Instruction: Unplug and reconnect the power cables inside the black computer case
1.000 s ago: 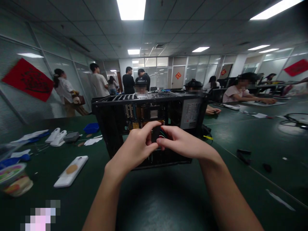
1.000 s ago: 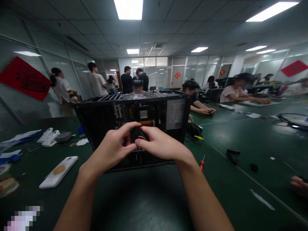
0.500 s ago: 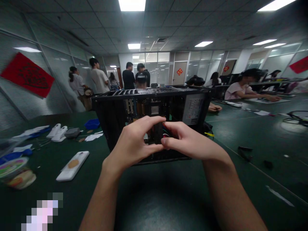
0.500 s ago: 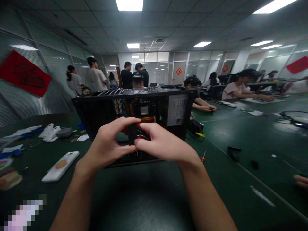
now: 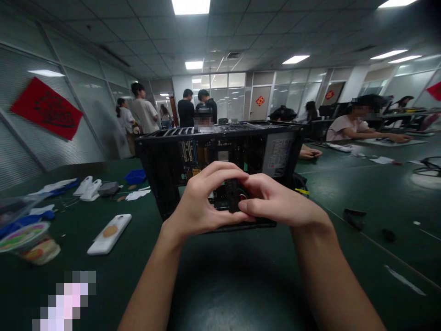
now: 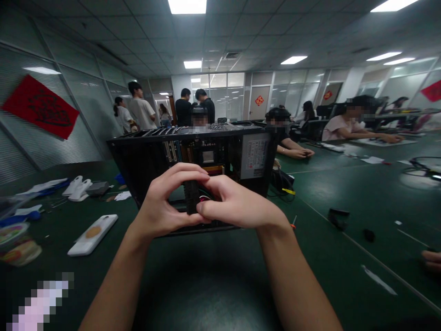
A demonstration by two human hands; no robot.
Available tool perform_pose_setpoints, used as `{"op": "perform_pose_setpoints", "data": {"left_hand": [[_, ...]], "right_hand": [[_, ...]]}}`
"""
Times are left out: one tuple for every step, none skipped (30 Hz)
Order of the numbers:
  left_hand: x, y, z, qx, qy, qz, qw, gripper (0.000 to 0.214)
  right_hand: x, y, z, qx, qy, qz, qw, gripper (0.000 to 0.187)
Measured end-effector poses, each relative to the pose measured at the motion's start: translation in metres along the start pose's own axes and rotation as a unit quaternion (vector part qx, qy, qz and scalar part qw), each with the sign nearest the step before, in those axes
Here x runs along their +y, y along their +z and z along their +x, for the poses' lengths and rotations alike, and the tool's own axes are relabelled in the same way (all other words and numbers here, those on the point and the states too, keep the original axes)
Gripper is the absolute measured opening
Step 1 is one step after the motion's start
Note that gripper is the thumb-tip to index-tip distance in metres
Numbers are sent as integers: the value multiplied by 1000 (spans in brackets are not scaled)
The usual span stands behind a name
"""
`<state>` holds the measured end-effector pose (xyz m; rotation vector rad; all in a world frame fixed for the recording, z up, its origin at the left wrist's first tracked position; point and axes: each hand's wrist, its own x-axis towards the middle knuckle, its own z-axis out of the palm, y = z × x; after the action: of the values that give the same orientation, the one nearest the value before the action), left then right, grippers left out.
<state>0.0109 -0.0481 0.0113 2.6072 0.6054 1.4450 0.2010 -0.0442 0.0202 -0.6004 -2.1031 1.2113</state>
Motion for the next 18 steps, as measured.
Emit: {"op": "perform_pose_setpoints", "data": {"left_hand": [[0, 0, 0, -1, 0, 2, 1000, 51], [-1, -1, -1, -1, -3, 4, 1000, 51], [-1, -1, -1, -2, -6, 6, 1000, 52], [-2, -2, -1, -3, -9, 8, 1000, 52], [-2, -2, -2, -4, -12, 10, 1000, 52], [-3, -3, -2, -4, -14, 11, 1000, 52], [-3, -4, -2, -4, -15, 12, 1000, 51], [-4, -4, -2, -5, -16, 13, 1000, 51], [-4, -5, -3, -5, -15, 13, 1000, 50], [-4, -5, -3, -6, -15, 12, 1000, 50], [-5, -6, -3, -8, -14, 12, 1000, 49], [-5, -6, -3, -10, -15, 13, 1000, 49], [-6, -6, -3, -12, -16, 13, 1000, 49], [-6, -6, -3, -14, -18, 13, 1000, 50], [-7, -6, -3, -15, -20, 14, 1000, 51], [-7, -5, -4, -16, -21, 13, 1000, 51], [-8, -5, -4, -17, -21, 12, 1000, 52], [-8, -5, -4, -18, -20, 10, 1000, 52]], "right_hand": [[-1, 0, 0, 1, -1, -4, 1000, 5], [-1, 1, 0, 4, 0, -8, 1000, 5], [-2, 1, 0, 8, 1, -12, 1000, 6], [-2, 2, 0, 12, 3, -16, 1000, 6], [-2, 2, 1, 16, 5, -20, 1000, 7], [-3, 3, 1, 21, 6, -25, 999, 7], [-3, 3, 2, 25, 7, -30, 999, 8], [-3, 4, 3, 29, 8, -35, 999, 9], [-2, 4, 4, 33, 7, -41, 999, 9], [-2, 4, 4, 37, 6, -46, 998, 9], [-1, 4, 4, 40, 7, -51, 998, 9], [0, 4, 4, 42, 8, -55, 998, 9], [1, 3, 4, 43, 9, -59, 997, 9], [1, 2, 4, 42, 12, -61, 997, 11], [2, 2, 4, 41, 13, -61, 997, 12], [3, 1, 4, 38, 14, -60, 997, 13], [3, 1, 3, 35, 14, -59, 998, 13], [4, 1, 3, 32, 15, -58, 998, 13]]}}
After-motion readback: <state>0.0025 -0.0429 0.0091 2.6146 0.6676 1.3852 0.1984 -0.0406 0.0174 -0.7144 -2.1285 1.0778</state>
